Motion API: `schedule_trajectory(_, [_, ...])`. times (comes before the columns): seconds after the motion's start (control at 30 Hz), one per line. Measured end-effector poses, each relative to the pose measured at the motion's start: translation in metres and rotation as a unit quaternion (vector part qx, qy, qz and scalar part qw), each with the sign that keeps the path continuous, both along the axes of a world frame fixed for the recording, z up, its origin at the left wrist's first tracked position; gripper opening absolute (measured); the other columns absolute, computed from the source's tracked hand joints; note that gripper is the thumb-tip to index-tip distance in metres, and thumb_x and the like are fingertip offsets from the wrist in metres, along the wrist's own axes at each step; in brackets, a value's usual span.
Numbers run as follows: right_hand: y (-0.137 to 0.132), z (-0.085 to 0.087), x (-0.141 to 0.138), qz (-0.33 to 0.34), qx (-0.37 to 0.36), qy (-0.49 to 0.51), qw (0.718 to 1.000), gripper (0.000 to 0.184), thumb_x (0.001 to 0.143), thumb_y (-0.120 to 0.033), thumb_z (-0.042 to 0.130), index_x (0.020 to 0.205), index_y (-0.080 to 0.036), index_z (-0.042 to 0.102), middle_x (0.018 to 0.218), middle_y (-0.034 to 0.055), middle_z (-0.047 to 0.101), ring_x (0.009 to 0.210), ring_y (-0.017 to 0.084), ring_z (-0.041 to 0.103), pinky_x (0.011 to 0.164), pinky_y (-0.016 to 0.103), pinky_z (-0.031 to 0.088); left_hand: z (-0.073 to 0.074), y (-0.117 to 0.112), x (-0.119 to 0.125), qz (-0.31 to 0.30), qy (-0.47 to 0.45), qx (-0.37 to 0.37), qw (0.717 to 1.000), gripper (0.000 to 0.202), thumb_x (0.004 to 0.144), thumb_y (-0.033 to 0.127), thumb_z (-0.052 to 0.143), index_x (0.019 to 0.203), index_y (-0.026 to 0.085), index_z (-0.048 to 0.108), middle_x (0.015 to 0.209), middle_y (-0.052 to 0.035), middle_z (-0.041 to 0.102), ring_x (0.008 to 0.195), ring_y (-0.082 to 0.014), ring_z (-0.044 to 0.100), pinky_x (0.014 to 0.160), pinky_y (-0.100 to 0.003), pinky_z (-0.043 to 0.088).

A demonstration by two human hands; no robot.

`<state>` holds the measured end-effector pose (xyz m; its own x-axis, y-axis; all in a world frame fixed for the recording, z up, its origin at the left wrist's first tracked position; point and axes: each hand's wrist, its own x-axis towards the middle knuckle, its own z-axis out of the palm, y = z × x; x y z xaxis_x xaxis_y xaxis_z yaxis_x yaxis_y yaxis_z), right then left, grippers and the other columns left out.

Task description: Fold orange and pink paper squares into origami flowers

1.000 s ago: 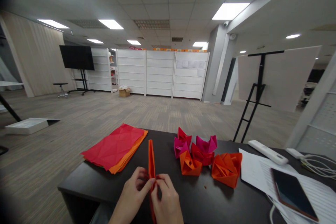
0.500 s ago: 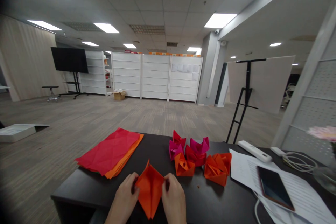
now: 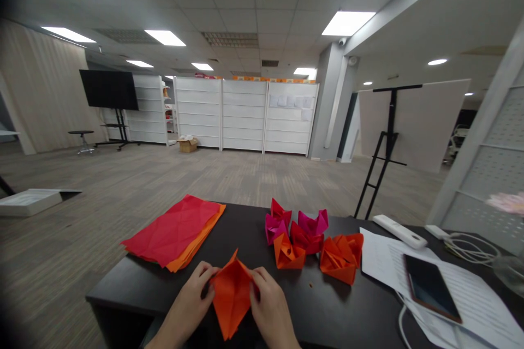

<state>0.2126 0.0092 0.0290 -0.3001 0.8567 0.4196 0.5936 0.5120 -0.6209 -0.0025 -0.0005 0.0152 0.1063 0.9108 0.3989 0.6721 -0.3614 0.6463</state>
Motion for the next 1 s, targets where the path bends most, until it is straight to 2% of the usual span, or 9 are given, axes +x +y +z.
schedule_trajectory(0.13, [0.005,0.005,-0.014,-0.059,-0.023,0.088,0.994,0.026,0.087,-0.018,0.046,0.098,-0.022,0.069,0.093,0.0055,0.072,0.087,0.022,0.069,0.078,0.029,0.055,0.009,0.005,0.007,0.015,-0.124,-0.053,0.991,0.02,0.087,0.018,0.044,0.1,0.02,0.059,0.089,-0.0035,0.067,0.084,-0.0197,0.067,0.077,-0.029,0.052])
schedule_trajectory(0.27, [0.015,0.012,-0.018,-0.105,-0.058,0.157,0.98,0.021,0.087,-0.023,0.047,0.091,-0.02,0.067,0.09,0.0079,0.073,0.084,0.025,0.07,0.076,0.033,0.056,0.018,0.014,0.007,0.023,-0.174,-0.102,0.979,0.011,0.082,0.02,0.047,0.085,0.019,0.057,0.077,-0.0017,0.064,0.073,-0.0197,0.065,0.068,-0.028,0.05])
schedule_trajectory(0.33, [0.017,0.014,-0.021,-0.041,-0.094,0.199,0.975,0.022,0.085,-0.021,0.049,0.1,-0.02,0.066,0.1,0.0087,0.073,0.094,0.025,0.07,0.082,0.034,0.056,0.022,0.017,0.008,0.013,-0.185,-0.102,0.977,0.012,0.08,0.021,0.049,0.087,0.018,0.058,0.087,-0.0047,0.066,0.08,-0.021,0.066,0.073,-0.03,0.051])
schedule_trajectory(0.43, [0.015,0.012,-0.032,0.039,-0.116,0.221,0.967,0.033,0.085,-0.017,0.048,0.114,-0.02,0.066,0.111,0.0079,0.073,0.102,0.024,0.069,0.09,0.036,0.055,0.021,0.017,0.016,-0.02,-0.204,-0.081,0.975,0.027,0.082,0.02,0.05,0.106,0.017,0.061,0.109,-0.0103,0.067,0.101,-0.0242,0.066,0.092,-0.037,0.05])
schedule_trajectory(0.6, [0.009,-0.01,-0.053,0.01,-0.072,0.223,0.972,0.049,0.087,-0.014,0.046,0.133,-0.022,0.06,0.128,0.0074,0.067,0.118,0.024,0.064,0.104,0.043,0.049,0.002,0.012,0.04,-0.066,-0.29,-0.099,0.95,0.047,0.086,0.022,0.051,0.133,0.015,0.056,0.139,-0.0144,0.057,0.132,-0.0265,0.051,0.116,-0.044,0.033])
schedule_trajectory(0.7, [0.004,-0.018,-0.056,0.0,-0.033,0.226,0.974,0.055,0.092,-0.012,0.041,0.146,-0.024,0.047,0.139,0.0062,0.059,0.128,0.022,0.056,0.109,0.044,0.044,-0.006,0.009,0.048,-0.068,-0.386,-0.135,0.91,0.049,0.09,0.032,0.052,0.137,0.016,0.054,0.147,-0.0132,0.051,0.14,-0.0268,0.043,0.12,-0.045,0.027])
schedule_trajectory(0.83, [0.0,-0.009,-0.049,0.012,0.093,0.14,0.986,0.061,0.093,-0.006,0.037,0.147,-0.031,0.043,0.153,0.0037,0.043,0.141,0.022,0.04,0.115,0.047,0.038,-0.006,0.009,0.049,-0.015,-0.504,-0.095,0.859,0.048,0.083,0.036,0.067,0.128,0.02,0.061,0.146,-0.0101,0.052,0.143,-0.0277,0.038,0.12,-0.043,0.028])
schedule_trajectory(0.9, [0.0,-0.005,-0.048,0.029,0.149,0.066,0.986,0.062,0.092,-0.003,0.035,0.146,-0.033,0.045,0.156,0.0028,0.039,0.144,0.023,0.034,0.116,0.049,0.036,-0.007,0.009,0.052,0.03,-0.574,-0.096,0.813,0.044,0.078,0.032,0.072,0.119,0.02,0.065,0.139,-0.0101,0.059,0.137,-0.0292,0.046,0.116,-0.043,0.035])
schedule_trajectory(1.0, [0.002,-0.009,-0.047,0.032,0.16,-0.022,0.986,0.065,0.091,-0.001,0.036,0.15,-0.028,0.038,0.153,0.0063,0.043,0.144,0.022,0.035,0.115,0.05,0.037,-0.013,0.005,0.061,0.042,-0.681,-0.148,0.716,0.034,0.076,0.027,0.072,0.107,0.017,0.067,0.122,-0.0125,0.069,0.122,-0.0307,0.06,0.105,-0.044,0.048])
